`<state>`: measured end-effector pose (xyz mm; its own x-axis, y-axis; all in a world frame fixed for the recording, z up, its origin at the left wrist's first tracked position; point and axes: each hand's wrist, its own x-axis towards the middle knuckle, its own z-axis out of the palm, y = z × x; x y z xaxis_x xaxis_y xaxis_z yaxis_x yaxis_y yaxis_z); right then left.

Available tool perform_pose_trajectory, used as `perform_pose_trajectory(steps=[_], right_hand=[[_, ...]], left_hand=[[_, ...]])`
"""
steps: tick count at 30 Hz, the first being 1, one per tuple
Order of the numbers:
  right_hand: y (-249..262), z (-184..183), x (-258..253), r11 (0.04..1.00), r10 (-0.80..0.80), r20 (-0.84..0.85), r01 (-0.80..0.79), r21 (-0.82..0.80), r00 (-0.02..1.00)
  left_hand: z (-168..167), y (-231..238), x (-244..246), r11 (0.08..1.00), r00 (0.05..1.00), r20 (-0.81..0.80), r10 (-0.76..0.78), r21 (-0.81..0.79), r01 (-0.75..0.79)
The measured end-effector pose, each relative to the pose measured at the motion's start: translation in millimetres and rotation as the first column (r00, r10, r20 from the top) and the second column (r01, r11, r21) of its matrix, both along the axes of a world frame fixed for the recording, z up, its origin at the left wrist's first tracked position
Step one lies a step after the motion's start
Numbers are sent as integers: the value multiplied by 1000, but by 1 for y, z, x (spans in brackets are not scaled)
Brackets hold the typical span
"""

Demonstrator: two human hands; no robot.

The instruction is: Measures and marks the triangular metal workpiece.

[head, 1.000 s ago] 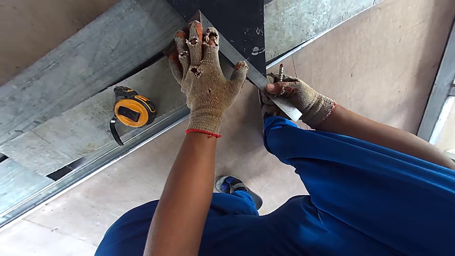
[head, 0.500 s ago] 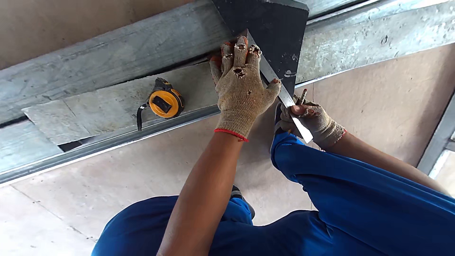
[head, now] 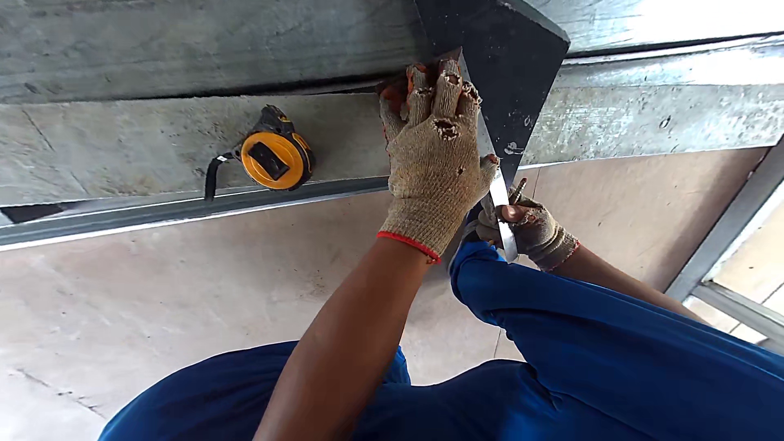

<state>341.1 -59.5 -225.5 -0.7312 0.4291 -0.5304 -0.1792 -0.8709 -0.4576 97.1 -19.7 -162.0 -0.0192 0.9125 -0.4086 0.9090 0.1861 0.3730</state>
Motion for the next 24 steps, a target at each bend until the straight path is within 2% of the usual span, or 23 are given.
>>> perform_pose_trajectory(steps=[6, 11, 15, 18, 21, 24], right_hand=[[1, -7, 7, 998, 60, 54, -59, -22, 997], [6, -6, 5, 996, 93, 44, -94, 14, 995], [8, -8, 5, 994, 100, -11, -100, -34, 995], [10, -8, 7, 990, 139, 41, -137, -33, 989], [9, -13, 11, 988, 146, 66, -142, -57, 987], [8, -8, 9, 990, 139, 170, -134, -41, 976]], left_hand=[[-3, 3, 2, 999, 1000, -6, 23, 25, -23], [-5, 3, 5, 999, 999, -19, 37, 25, -36], [-1, 5, 4, 999, 999, 7, 49, 15, -49], [-3, 9, 3, 999, 999, -6, 50, 20, -49], [-7, 8, -2, 997, 999, 6, 39, 72, -39], [-24, -2, -8, 970, 1000, 8, 20, 241, -21]])
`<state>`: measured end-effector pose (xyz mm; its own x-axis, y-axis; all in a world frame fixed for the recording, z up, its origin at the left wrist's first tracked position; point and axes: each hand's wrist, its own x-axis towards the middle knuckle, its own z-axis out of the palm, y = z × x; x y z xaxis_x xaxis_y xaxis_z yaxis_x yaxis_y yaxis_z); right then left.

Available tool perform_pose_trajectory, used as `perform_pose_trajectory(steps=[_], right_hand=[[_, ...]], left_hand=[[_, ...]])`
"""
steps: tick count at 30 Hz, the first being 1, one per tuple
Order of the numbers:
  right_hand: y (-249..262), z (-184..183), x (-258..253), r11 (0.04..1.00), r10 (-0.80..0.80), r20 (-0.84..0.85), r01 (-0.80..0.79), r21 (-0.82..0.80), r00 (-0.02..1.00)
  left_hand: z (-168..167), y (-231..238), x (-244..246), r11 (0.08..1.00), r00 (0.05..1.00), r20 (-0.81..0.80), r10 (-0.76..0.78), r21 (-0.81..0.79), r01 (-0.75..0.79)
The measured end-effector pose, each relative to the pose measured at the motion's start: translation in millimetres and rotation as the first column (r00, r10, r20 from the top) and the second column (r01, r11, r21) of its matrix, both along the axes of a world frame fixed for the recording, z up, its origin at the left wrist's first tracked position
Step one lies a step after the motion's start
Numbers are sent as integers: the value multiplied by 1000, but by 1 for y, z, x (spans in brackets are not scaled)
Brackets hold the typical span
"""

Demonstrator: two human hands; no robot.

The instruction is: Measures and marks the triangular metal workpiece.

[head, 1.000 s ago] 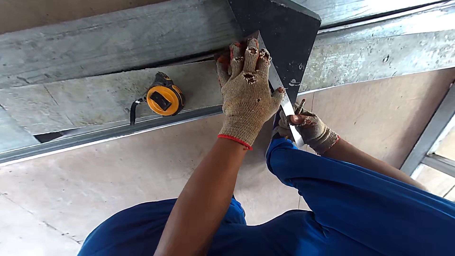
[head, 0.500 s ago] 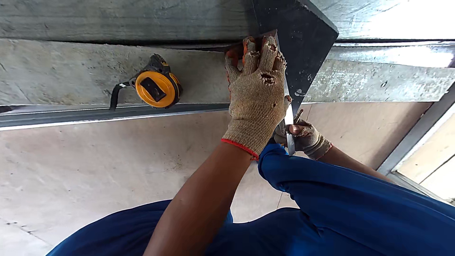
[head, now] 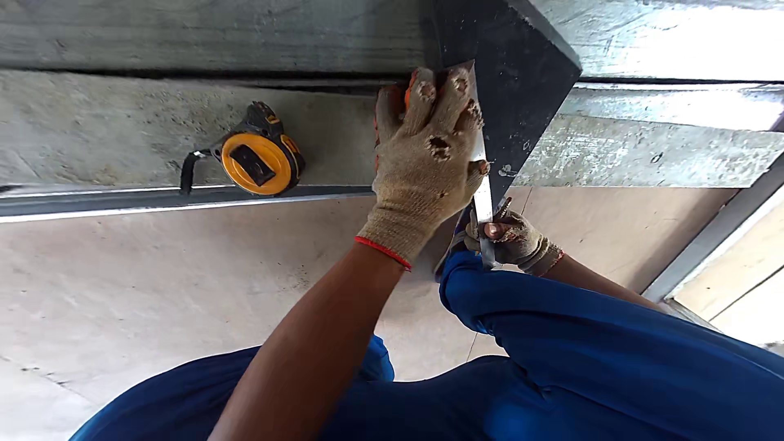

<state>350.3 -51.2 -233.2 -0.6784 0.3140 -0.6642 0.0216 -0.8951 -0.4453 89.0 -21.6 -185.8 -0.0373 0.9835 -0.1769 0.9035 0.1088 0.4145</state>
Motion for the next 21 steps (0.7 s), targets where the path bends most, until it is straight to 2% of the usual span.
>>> perform_pose_trajectory(steps=[3, 7, 11, 15, 21], right_hand=[[-1, 3, -5, 998, -40, 81, 35, 59, 996], [2, 1, -7, 986, -74, 125, 54, 155, 989], [1, 1, -10, 980, -106, 127, 81, 183, 986], [-1, 15, -9, 983, -137, 103, 122, 137, 985], [-4, 31, -14, 984, -164, 187, 147, 101, 969]], left_hand=[[-28, -12, -6, 975, 1000, -11, -5, 221, 7], [-41, -15, -6, 958, 997, -73, 1, 287, 20], [-40, -16, -6, 962, 992, -129, 6, 273, 30], [-38, -17, -6, 971, 995, -95, -7, 239, 30], [-35, -14, -7, 972, 999, -35, -12, 235, 20]])
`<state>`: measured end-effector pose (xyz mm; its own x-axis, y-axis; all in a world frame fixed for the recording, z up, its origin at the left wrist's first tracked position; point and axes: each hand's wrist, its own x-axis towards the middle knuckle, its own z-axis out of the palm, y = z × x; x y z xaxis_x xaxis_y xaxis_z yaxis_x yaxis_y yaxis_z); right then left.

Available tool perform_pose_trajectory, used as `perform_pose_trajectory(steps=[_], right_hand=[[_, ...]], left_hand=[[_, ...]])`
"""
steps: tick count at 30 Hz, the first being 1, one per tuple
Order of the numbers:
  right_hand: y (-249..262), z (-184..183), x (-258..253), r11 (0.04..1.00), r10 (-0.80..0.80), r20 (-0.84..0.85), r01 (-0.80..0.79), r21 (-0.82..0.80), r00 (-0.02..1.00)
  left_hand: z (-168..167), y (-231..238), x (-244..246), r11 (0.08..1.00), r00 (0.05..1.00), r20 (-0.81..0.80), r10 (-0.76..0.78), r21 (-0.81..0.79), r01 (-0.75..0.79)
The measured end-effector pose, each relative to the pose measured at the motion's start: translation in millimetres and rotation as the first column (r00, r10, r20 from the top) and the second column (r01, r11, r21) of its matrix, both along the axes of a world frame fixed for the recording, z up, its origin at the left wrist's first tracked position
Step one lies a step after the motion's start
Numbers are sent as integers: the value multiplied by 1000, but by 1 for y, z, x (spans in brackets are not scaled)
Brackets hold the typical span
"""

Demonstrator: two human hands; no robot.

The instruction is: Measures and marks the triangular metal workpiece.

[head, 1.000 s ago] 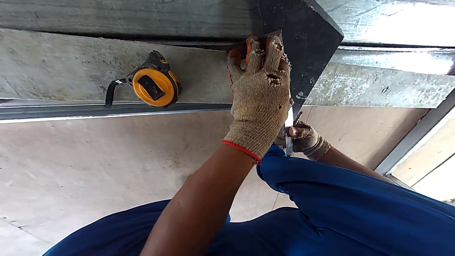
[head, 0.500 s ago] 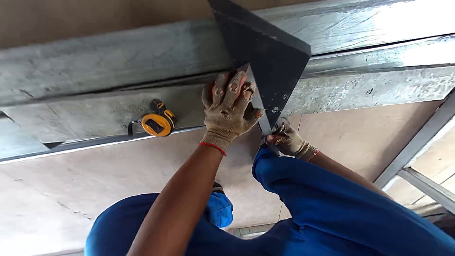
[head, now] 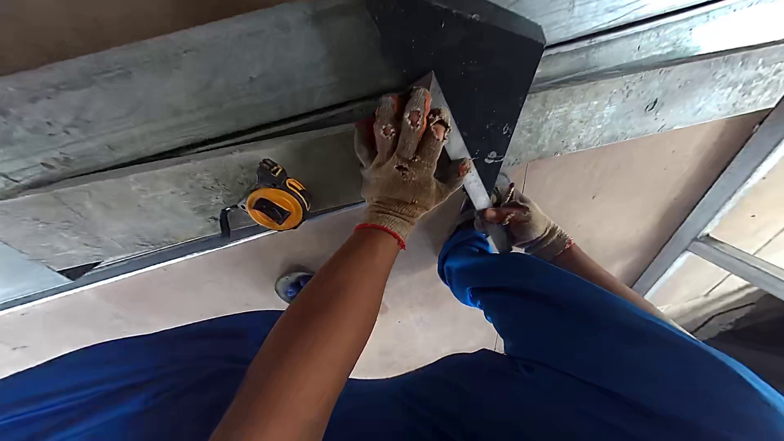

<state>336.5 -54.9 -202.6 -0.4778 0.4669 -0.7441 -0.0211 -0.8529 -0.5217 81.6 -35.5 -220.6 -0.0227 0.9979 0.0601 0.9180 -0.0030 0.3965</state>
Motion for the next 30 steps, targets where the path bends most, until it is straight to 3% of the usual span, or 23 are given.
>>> perform_pose_trajectory(steps=[9, 22, 24, 30], right_hand=[[2, 31, -4, 999, -1, 102, -2, 32, 995], [13, 33, 6, 986, 121, 0, -120, -117, 993], [19, 44, -8, 974, 184, 27, -179, -140, 983], [27, 56, -34, 976, 162, 103, -143, -165, 981]], left_hand=[[4, 2, -2, 998, 982, 186, -9, -62, 21], [0, 1, 1, 1000, 977, 213, -5, -2, 6], [2, 1, 0, 1000, 973, 228, -15, -23, 21], [1, 0, 0, 1000, 967, 255, 0, 0, 0]])
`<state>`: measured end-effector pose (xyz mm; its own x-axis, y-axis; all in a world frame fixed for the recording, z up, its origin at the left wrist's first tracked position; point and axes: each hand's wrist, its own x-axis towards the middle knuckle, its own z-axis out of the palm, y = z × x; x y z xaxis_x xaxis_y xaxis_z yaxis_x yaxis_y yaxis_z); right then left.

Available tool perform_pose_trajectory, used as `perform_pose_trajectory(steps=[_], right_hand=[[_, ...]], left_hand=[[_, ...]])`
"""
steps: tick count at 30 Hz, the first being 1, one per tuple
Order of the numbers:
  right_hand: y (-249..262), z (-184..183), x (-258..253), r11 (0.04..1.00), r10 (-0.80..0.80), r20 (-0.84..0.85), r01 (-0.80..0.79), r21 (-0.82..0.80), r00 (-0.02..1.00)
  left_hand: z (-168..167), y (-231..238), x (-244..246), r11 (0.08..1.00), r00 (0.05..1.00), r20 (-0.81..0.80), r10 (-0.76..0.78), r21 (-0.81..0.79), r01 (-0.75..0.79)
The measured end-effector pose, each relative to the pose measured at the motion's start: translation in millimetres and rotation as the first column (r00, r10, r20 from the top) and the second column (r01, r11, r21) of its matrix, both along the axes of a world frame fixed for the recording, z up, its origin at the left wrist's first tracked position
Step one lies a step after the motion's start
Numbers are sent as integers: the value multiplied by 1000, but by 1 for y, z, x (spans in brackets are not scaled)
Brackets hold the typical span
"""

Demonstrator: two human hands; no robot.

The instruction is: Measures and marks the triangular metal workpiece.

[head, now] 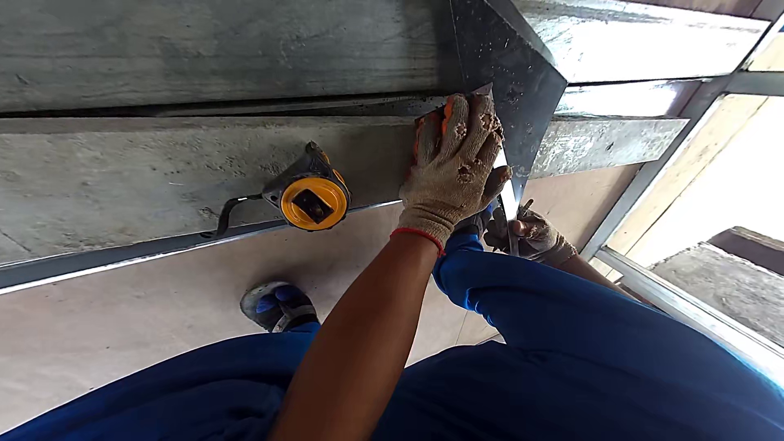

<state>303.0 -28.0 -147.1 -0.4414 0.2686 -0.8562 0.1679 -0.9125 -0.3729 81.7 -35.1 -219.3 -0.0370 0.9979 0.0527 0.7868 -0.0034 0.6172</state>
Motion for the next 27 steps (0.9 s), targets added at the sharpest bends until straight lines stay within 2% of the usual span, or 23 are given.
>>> perform_pose_trajectory(steps=[1, 4, 5, 7, 10, 14, 27], right_hand=[[1, 2, -4, 1000, -16, 12, 16, -6, 1000], [-16, -21, 27, 995, -100, -155, 98, -25, 983], [-17, -22, 28, 995, -101, -161, 98, -23, 982], [-13, -10, 16, 999, -45, -46, 44, -26, 998], [-10, -3, 9, 998, -59, -13, 59, -35, 998], [1, 10, -12, 994, -107, -43, 106, -12, 993], [-3, 15, -16, 990, -113, -94, 120, 71, 989]], left_hand=[[1, 0, 0, 1000, 1000, -1, 2, -3, -2], [0, 0, 1, 1000, 1000, -28, 11, 8, -11], [-1, -1, 1, 1000, 999, -33, 8, 8, -8], [0, -1, 1, 1000, 999, -34, 0, -9, -1], [1, -1, 1, 1000, 999, -35, -4, -17, 4], [2, 1, 1, 1000, 1000, -28, 5, -5, -5], [0, 2, 0, 999, 999, 8, -34, -42, 35]])
